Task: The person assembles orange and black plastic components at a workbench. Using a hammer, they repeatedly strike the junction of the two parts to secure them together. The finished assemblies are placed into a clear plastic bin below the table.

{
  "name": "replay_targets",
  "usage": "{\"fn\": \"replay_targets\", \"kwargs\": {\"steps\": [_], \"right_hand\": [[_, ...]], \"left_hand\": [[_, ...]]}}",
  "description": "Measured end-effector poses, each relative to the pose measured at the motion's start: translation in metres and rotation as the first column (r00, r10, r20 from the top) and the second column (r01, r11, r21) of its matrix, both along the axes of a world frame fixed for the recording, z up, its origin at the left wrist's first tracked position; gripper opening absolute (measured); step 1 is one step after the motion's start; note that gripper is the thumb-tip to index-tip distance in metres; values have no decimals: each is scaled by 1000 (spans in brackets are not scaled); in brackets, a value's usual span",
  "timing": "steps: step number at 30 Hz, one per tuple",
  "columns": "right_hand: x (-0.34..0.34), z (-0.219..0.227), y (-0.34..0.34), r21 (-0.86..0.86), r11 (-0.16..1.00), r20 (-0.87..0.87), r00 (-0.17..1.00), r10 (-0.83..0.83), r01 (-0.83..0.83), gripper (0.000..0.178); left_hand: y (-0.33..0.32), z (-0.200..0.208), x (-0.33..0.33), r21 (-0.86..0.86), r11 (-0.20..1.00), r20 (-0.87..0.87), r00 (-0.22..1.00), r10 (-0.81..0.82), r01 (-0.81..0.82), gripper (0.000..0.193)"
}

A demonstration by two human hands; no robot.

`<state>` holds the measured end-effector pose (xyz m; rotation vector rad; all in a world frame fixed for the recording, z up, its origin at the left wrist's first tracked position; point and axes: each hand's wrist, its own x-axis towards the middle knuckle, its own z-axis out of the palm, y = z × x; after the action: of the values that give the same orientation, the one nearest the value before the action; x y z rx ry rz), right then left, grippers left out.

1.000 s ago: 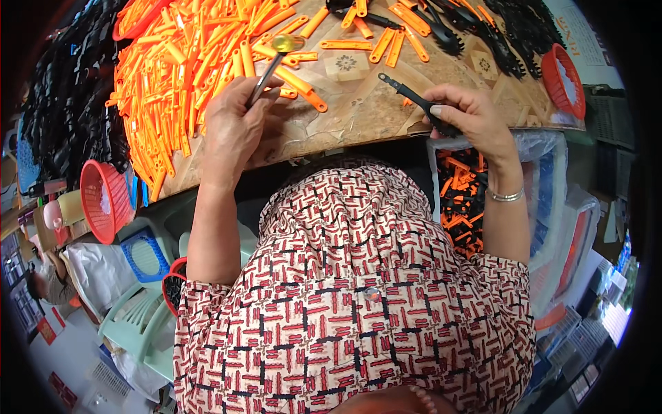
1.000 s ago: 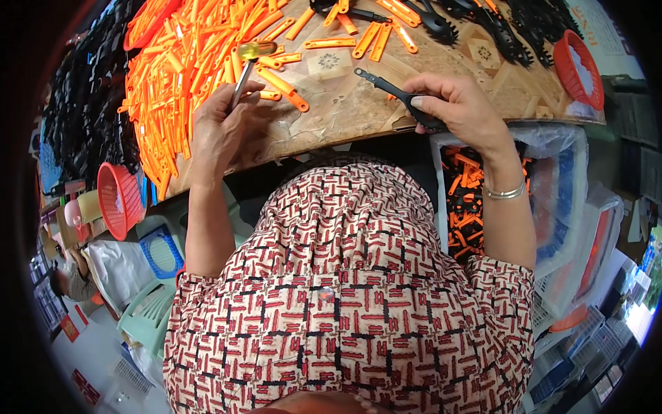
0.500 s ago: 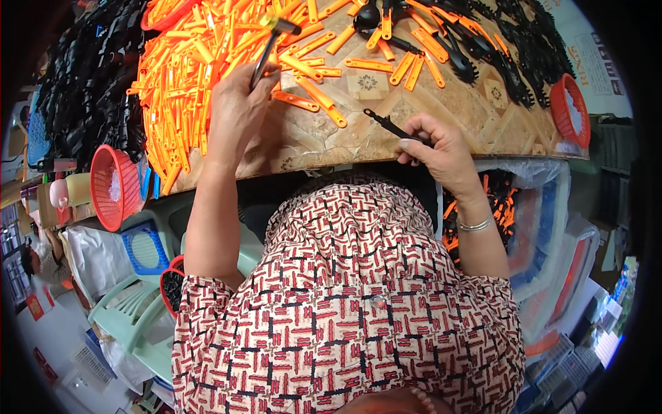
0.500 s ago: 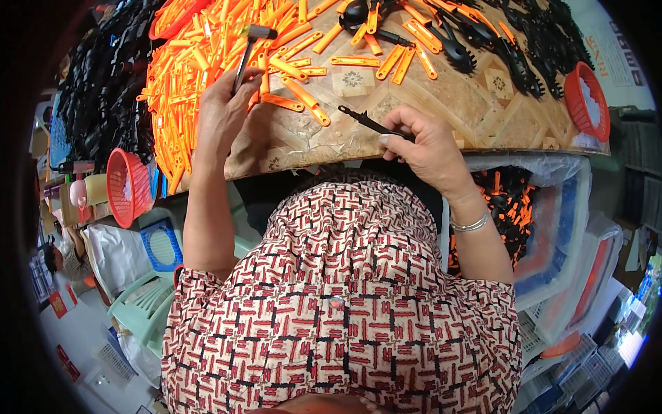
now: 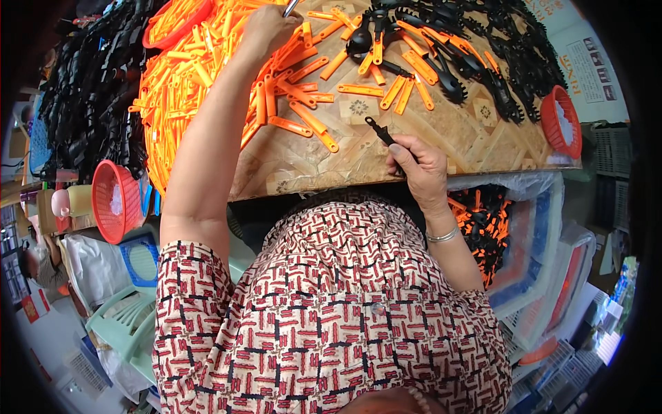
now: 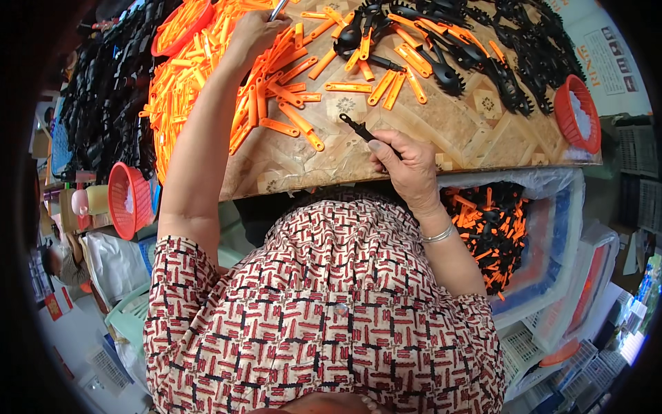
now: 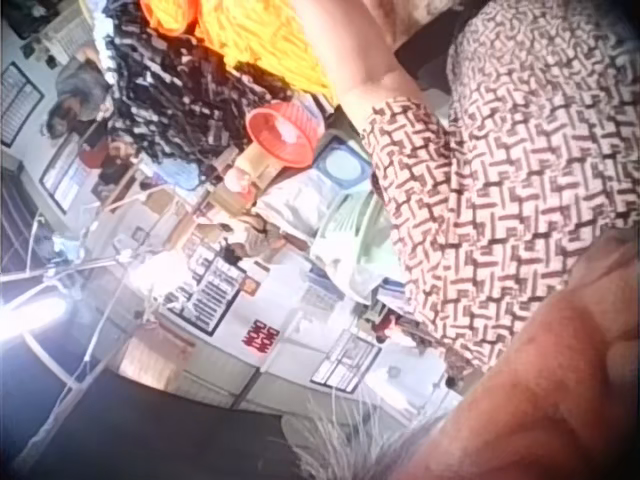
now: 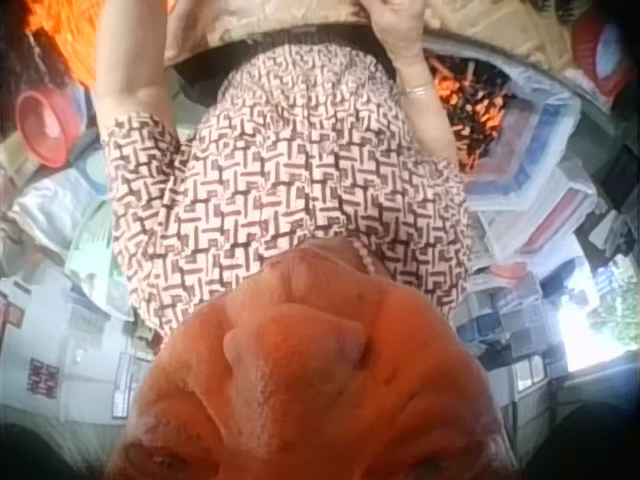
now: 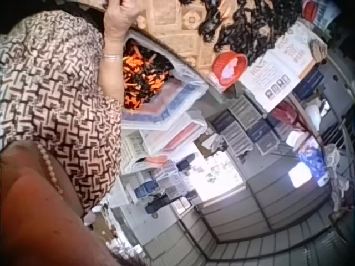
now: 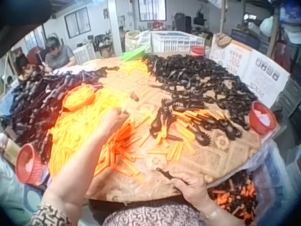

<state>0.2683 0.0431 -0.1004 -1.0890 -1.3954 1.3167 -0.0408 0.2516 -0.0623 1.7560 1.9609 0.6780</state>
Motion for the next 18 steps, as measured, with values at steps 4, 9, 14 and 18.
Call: {"fn": "replay_targets", "kwargs": {"steps": [4,9,14,18], "right_hand": [[0,1,-1,41,999,49,999,-13,11,15],[0,-1,0,102,995,50,999,-2,-3,14],[0,-5,0,124,992,78,997,-17,7,13],[0,-4,-1,146,989,94,995,-20,6,13]], "left_hand": [[10,13,19,15,1000,8,1000,-15,15,34],[38,-7,24,-103,986,-6,991,-132,130,28],[36,-29,21,-140,942,-109,941,-321,306,26],[18,-4,27,-171,977,64,991,-117,127,30]]}}
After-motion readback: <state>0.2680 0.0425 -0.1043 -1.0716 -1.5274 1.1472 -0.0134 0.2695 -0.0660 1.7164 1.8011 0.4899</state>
